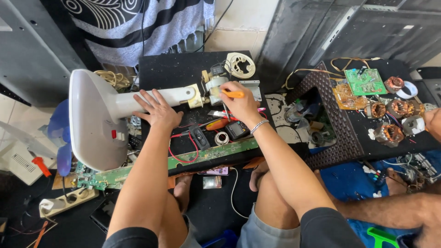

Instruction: Repairing a fan by cleaning the motor with a brush and manipulating wires with pliers.

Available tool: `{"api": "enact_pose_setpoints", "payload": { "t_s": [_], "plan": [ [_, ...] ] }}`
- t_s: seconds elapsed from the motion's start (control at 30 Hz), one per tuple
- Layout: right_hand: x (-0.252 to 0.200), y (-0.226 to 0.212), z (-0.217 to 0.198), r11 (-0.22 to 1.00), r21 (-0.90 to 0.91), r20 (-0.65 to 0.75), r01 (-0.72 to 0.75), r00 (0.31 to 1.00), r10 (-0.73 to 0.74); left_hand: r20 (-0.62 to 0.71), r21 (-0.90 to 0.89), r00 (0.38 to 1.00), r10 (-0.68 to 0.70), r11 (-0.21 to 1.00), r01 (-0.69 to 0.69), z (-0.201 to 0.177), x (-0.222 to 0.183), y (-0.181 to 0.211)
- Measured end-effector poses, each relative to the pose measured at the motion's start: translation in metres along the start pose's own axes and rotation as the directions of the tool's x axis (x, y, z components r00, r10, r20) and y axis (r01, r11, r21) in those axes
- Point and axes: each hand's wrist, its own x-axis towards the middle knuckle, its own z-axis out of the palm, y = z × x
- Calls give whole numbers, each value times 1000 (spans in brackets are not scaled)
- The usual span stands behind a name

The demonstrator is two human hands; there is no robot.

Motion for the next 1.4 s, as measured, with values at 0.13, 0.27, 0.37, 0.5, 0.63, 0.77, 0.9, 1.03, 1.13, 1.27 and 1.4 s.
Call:
{"api": "enact_pose_setpoints", "payload": {
  "t_s": [0.13,0.27,0.37,0.5,0.63,0.77,0.9,1.03,1.13,1.27,1.4],
  "plan": [
    [-1,36,-17,983,-96,20,-157,987,159,25,13,1000,-3,1000,2,-4,2,-3],
    [-22,87,-11,952,-210,61,-221,969,238,57,14,998,4,1000,-5,-4,5,-6],
    [-13,25,-50,942,-80,137,-327,932,335,36,4,999,-6,1000,6,-3,5,-1],
    [-9,26,-51,966,29,188,-257,951,247,32,15,998,-46,999,46,-6,2,5],
    [-13,22,-63,985,-71,281,-156,945,170,46,22,998,-48,999,47,-12,0,8],
    [-10,102,-42,964,-150,-56,-218,976,212,-47,-30,996,79,996,-81,-11,4,11],
    [-4,79,-47,961,-147,-128,-235,968,218,-316,-7,883,348,929,-369,18,-4,52],
    [0,56,-55,946,-12,-134,-324,938,319,0,-251,929,371,899,-359,48,-33,102],
    [-1,64,-53,907,-21,-99,-421,903,417,68,-312,929,364,892,-327,44,-53,118],
    [4,63,-53,773,-161,11,-613,782,623,73,-278,952,298,923,-267,46,-53,128],
    [-1,74,-53,772,-251,154,-585,763,628,57,-280,966,252,933,-227,60,-41,131]
  ]
}}
